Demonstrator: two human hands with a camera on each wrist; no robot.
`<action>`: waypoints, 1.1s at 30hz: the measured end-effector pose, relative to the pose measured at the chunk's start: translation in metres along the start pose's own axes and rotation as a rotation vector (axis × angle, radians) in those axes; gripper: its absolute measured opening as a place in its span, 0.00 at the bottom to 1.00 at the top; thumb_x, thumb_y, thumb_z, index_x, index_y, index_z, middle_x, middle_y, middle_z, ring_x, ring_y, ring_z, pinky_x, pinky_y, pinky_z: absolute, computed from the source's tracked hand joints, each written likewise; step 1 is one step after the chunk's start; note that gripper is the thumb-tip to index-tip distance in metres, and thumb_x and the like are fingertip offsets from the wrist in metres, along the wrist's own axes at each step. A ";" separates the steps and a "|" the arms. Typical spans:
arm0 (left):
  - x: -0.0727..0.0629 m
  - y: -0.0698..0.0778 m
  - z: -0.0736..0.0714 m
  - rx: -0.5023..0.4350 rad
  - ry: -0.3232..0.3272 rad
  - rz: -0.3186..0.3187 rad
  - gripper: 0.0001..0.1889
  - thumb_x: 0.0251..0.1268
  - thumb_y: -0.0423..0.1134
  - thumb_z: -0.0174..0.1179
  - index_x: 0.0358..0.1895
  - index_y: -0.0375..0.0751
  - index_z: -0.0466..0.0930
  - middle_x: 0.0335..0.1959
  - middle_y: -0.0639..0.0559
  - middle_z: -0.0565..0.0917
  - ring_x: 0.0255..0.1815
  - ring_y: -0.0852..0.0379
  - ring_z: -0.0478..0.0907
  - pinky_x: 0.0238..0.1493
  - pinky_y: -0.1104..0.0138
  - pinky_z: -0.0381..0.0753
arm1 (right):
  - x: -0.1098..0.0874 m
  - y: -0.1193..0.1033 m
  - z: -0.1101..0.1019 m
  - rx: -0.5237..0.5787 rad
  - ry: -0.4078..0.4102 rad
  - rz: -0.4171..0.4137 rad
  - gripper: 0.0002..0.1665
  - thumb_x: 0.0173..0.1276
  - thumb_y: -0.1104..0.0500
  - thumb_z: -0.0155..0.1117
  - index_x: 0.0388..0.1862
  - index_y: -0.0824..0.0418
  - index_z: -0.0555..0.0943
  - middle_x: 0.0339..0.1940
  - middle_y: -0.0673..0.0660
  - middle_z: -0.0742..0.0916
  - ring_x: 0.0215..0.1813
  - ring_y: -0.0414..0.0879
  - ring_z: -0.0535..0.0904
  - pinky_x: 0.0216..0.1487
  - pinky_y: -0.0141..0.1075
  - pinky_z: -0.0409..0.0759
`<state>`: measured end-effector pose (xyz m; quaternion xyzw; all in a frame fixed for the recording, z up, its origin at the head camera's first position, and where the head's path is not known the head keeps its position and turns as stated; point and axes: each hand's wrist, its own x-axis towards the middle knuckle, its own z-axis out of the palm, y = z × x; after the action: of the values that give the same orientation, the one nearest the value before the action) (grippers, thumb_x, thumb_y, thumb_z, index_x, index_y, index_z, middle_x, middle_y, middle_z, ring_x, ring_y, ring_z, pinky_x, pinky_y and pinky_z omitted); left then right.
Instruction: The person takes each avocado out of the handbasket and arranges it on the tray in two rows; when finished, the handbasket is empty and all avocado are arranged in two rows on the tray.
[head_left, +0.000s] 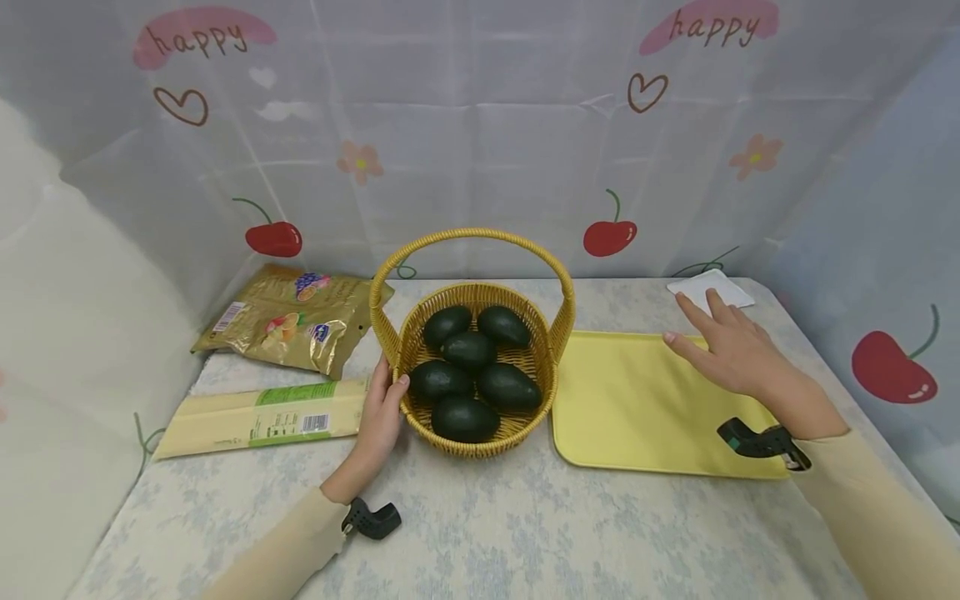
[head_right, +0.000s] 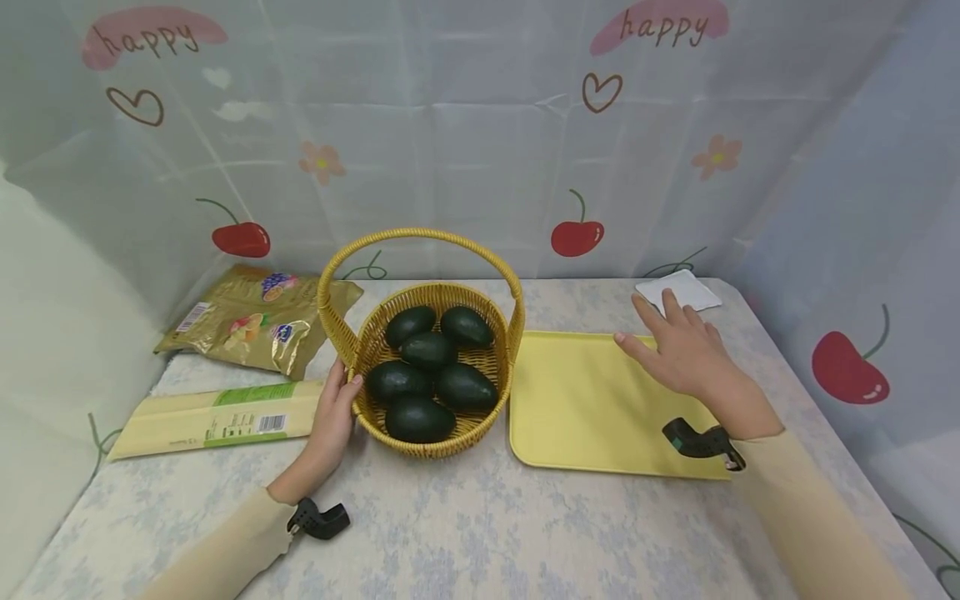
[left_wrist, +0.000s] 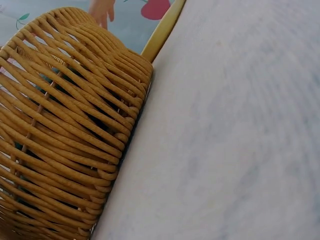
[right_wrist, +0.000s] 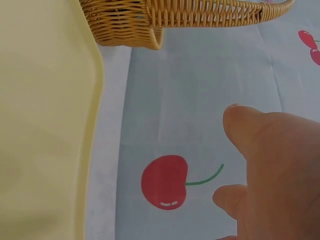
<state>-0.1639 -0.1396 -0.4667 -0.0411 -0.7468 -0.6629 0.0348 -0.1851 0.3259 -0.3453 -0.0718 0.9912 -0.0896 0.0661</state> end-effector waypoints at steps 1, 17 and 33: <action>0.000 -0.001 0.000 -0.003 0.000 0.001 0.33 0.84 0.38 0.41 0.85 0.49 0.40 0.86 0.47 0.48 0.85 0.47 0.46 0.83 0.48 0.52 | 0.000 -0.001 -0.001 0.000 0.005 -0.008 0.50 0.80 0.32 0.40 0.85 0.61 0.45 0.79 0.84 0.47 0.74 0.88 0.48 0.69 0.80 0.50; -0.001 -0.003 -0.001 -0.001 0.009 0.014 0.33 0.84 0.39 0.43 0.85 0.48 0.42 0.85 0.47 0.50 0.85 0.48 0.48 0.83 0.49 0.53 | -0.016 -0.057 -0.009 0.176 0.101 -0.297 0.37 0.75 0.45 0.63 0.75 0.62 0.69 0.74 0.68 0.72 0.74 0.67 0.66 0.67 0.66 0.71; -0.002 -0.006 -0.002 0.057 -0.039 -0.005 0.33 0.85 0.42 0.37 0.85 0.50 0.35 0.87 0.50 0.41 0.87 0.50 0.37 0.85 0.49 0.42 | -0.010 -0.132 0.003 0.241 0.001 -0.571 0.28 0.71 0.49 0.68 0.65 0.59 0.79 0.60 0.55 0.86 0.53 0.51 0.84 0.48 0.44 0.85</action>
<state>-0.1626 -0.1426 -0.4724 -0.0511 -0.7660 -0.6405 0.0200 -0.1575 0.1986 -0.3225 -0.3391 0.9132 -0.2214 0.0459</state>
